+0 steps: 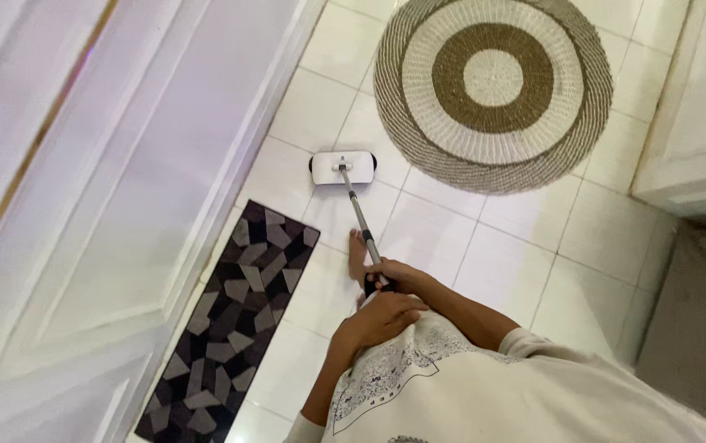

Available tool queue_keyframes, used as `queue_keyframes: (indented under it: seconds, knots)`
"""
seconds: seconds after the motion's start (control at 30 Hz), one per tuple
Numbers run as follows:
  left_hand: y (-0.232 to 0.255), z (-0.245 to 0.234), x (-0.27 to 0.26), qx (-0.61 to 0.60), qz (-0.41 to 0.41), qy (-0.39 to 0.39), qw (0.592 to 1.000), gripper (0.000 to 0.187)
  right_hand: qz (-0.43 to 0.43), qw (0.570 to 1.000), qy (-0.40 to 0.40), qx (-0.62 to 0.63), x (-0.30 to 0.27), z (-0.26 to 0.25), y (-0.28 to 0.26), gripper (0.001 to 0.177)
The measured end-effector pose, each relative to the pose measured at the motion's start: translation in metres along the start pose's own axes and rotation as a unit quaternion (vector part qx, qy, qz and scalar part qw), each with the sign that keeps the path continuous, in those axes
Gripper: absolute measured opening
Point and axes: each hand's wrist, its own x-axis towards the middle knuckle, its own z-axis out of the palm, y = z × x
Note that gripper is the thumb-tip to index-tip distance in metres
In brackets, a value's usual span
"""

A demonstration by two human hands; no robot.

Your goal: The person mops the tiled floor by moving a mop back and forth across the surface while walking forward and turning.

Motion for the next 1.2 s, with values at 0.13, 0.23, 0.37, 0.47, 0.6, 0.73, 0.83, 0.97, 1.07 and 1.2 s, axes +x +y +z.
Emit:
queue_keyframes:
  seconds: [0.13,0.23,0.37,0.47,0.6,0.73,0.83,0.97,1.07,1.2]
  knots:
    - [-0.026,-0.056,0.006,-0.038,-0.050,-0.026,0.998,0.036,0.025,0.999,-0.021,0.027,0.023,0.020,-0.052,0.019]
    - [-0.046,-0.094,0.022,-0.047,-0.066,-0.030,0.996,0.037,0.023,0.997,-0.030,0.062,0.054,0.027,-0.087,0.015]
    - [-0.073,-0.137,0.048,0.036,-0.105,-0.061,0.992,0.036,0.013,0.988,-0.060,0.140,0.092,0.030,-0.127,0.008]
    - [-0.097,-0.154,0.067,0.082,-0.006,-0.044,0.996,0.033,0.028,0.996,-0.021,0.084,0.106,0.031,-0.141,0.019]
    - [-0.115,-0.169,0.088,0.081,-0.006,-0.066,0.995,0.033,0.022,0.995,-0.009,0.094,0.108,0.030,-0.160,0.022]
    - [-0.134,-0.184,0.103,0.112,-0.042,-0.138,0.983,0.034,-0.012,0.992,0.018,0.125,0.104,0.044,-0.175,0.017]
    - [-0.147,-0.193,0.102,0.092,0.034,-0.147,0.984,0.032,0.022,0.985,0.016,0.172,0.098,0.059,-0.186,0.023]
    - [-0.142,-0.229,0.097,0.067,0.039,-0.224,0.972,0.027,-0.013,0.959,0.043,0.279,0.101,0.093,-0.202,0.021]
    - [-0.145,-0.278,0.084,0.022,-0.016,-0.289,0.957,0.027,0.001,0.945,0.025,0.327,0.115,0.128,-0.217,0.028]
    - [-0.158,-0.322,0.064,-0.013,0.104,-0.267,0.958,0.027,0.002,0.926,0.019,0.377,0.151,0.157,-0.225,0.033]
